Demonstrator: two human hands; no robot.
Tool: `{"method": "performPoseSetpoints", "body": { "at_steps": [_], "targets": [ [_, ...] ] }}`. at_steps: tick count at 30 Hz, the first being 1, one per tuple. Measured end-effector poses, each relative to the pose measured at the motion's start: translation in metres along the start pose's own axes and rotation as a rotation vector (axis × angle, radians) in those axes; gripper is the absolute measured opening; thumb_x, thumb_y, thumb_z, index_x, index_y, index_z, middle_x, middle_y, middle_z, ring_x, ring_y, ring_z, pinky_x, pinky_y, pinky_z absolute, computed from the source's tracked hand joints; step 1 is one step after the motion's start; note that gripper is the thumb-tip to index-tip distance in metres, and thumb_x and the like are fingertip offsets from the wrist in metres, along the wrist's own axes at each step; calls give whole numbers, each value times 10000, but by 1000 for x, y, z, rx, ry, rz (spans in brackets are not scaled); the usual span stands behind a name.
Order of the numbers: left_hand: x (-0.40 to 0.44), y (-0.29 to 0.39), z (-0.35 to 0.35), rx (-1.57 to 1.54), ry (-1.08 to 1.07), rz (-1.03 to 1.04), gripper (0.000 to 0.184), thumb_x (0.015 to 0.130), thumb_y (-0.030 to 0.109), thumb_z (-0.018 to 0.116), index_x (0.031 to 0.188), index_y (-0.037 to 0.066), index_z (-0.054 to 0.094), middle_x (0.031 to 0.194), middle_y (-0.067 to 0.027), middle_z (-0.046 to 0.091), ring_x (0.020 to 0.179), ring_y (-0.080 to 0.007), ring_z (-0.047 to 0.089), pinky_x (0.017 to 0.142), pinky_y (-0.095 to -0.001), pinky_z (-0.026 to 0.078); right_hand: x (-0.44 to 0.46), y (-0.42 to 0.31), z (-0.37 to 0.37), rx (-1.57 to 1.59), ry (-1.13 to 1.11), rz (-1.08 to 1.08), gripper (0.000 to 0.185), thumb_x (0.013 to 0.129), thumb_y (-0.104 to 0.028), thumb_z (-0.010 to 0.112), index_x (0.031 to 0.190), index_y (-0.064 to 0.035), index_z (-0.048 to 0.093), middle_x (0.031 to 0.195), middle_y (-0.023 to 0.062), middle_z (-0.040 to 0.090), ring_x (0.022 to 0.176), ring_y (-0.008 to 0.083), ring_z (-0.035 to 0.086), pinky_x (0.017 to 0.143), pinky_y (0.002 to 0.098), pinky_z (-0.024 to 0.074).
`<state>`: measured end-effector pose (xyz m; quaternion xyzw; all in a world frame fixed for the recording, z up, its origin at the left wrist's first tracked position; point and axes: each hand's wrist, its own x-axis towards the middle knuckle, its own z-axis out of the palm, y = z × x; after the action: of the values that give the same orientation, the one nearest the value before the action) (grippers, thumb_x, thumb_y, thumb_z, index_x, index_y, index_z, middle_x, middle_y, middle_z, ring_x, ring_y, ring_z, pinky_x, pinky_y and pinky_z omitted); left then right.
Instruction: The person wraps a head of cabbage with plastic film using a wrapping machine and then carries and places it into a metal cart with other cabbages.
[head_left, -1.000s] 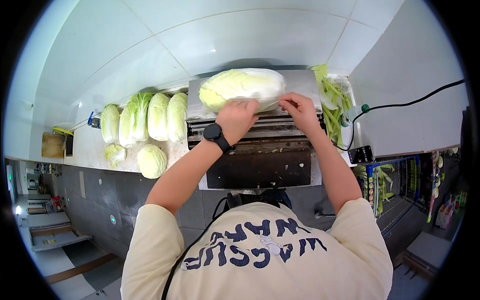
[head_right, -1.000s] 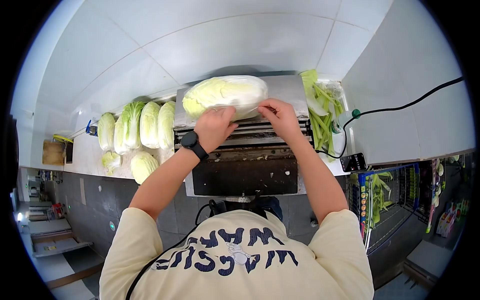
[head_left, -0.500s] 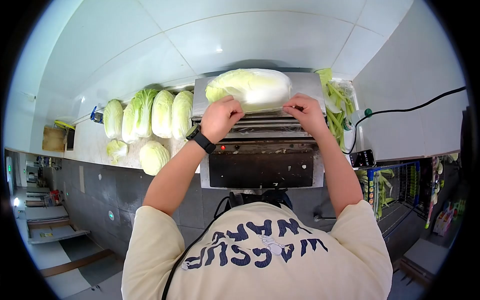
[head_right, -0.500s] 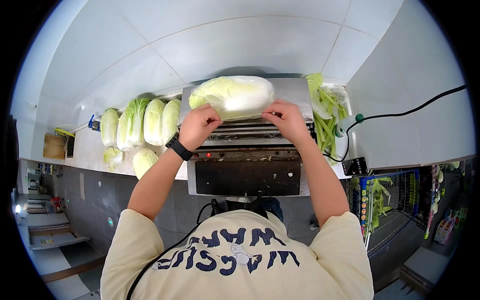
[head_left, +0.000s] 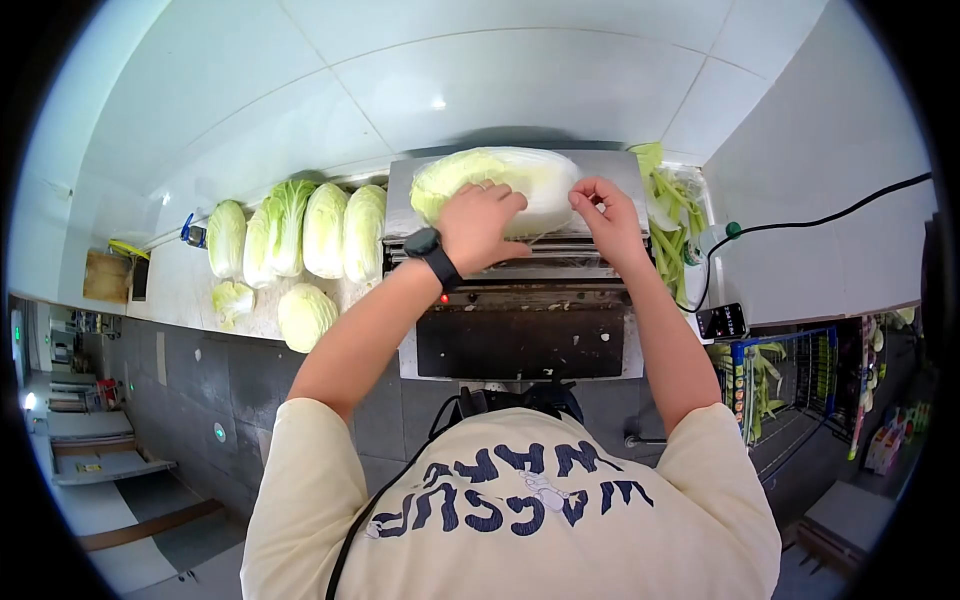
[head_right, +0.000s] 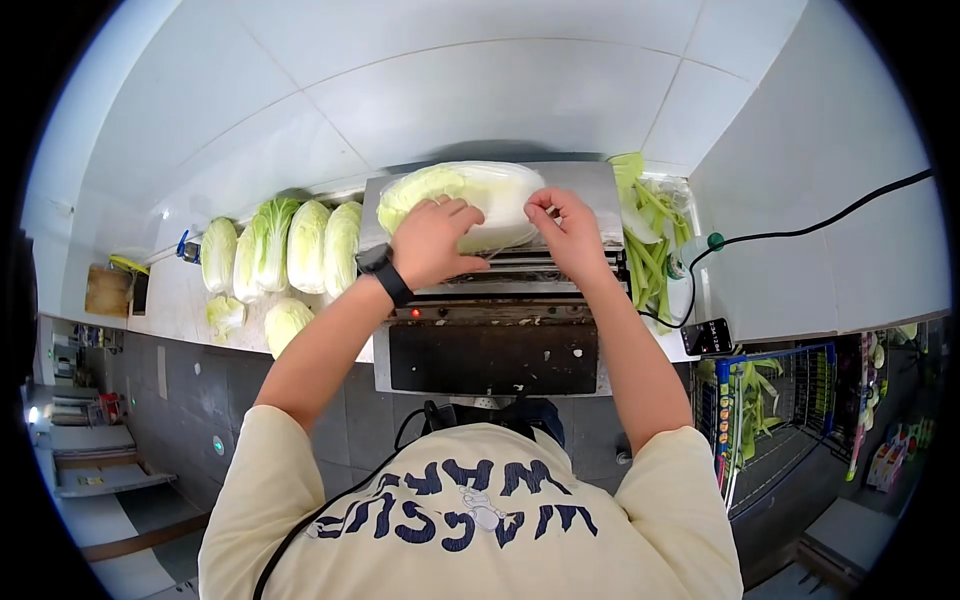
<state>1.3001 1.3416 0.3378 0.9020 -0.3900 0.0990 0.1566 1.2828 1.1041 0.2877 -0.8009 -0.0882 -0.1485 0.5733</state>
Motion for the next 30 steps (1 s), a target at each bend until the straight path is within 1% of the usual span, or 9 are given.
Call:
{"method": "performPoseSetpoints", "body": {
  "at_steps": [8,11,12,15,18,21,24,27,30],
  "targets": [
    [-15,28,18,128,134,24,570,619,372,891,1016,92,593,1048,-109,564,1010,-326,561,950,-456,448,-10,8,-4,369,-80,105,218,899,38,595,1069,-51,697,981,31,613,945,154,589,843,280,480],
    [-13,28,26,244,204,49,416,689,269,845,972,73,612,1081,-126,563,1042,-340,548,976,-492,446,-9,-6,-17,-103,-124,-126,331,853,70,579,1112,-88,711,993,47,588,984,210,590,849,312,493],
    [-12,22,30,271,241,56,350,711,229,820,947,70,617,1077,-122,567,1032,-335,551,966,-487,453,-9,-9,-18,-145,-135,-84,230,836,5,691,1044,-82,735,1051,57,547,981,231,564,913,299,461],
    [-8,9,38,259,305,78,174,769,121,748,879,61,627,1055,-105,576,999,-318,563,935,-467,471,-6,-6,-21,-410,-169,-4,188,825,-73,750,1012,-94,760,1033,96,596,1054,261,585,852,365,505],
    [-8,2,29,140,281,74,87,815,84,701,858,73,626,984,-53,595,939,-278,584,860,-426,488,-2,-5,-20,-331,-122,21,147,815,-166,795,933,-82,767,1087,98,619,1060,277,586,850,388,507],
    [-11,-3,25,90,213,57,93,840,113,702,882,87,623,949,-42,607,911,-270,598,808,-419,485,0,5,-8,-225,-69,-358,130,864,-145,744,940,-42,721,1120,94,637,1042,276,590,852,401,506],
    [-11,-4,27,38,214,42,99,871,144,693,899,91,615,919,-50,617,862,-286,609,775,-403,479,3,8,7,-194,-72,-348,94,925,-108,686,963,-31,648,1018,66,656,968,199,608,833,339,501],
    [-10,-2,26,12,219,23,90,894,147,671,895,82,608,895,-70,615,816,-306,609,758,-400,474,2,14,15,152,-93,47,77,985,-118,618,997,-43,602,905,52,651,883,149,602,821,300,493],
    [-11,-4,27,-23,223,12,86,914,143,649,889,76,601,884,-80,612,802,-314,605,734,-403,464,9,18,23,413,18,129,126,999,-162,616,1005,-37,607,795,86,663,721,171,610,713,296,498]
  ]
}}
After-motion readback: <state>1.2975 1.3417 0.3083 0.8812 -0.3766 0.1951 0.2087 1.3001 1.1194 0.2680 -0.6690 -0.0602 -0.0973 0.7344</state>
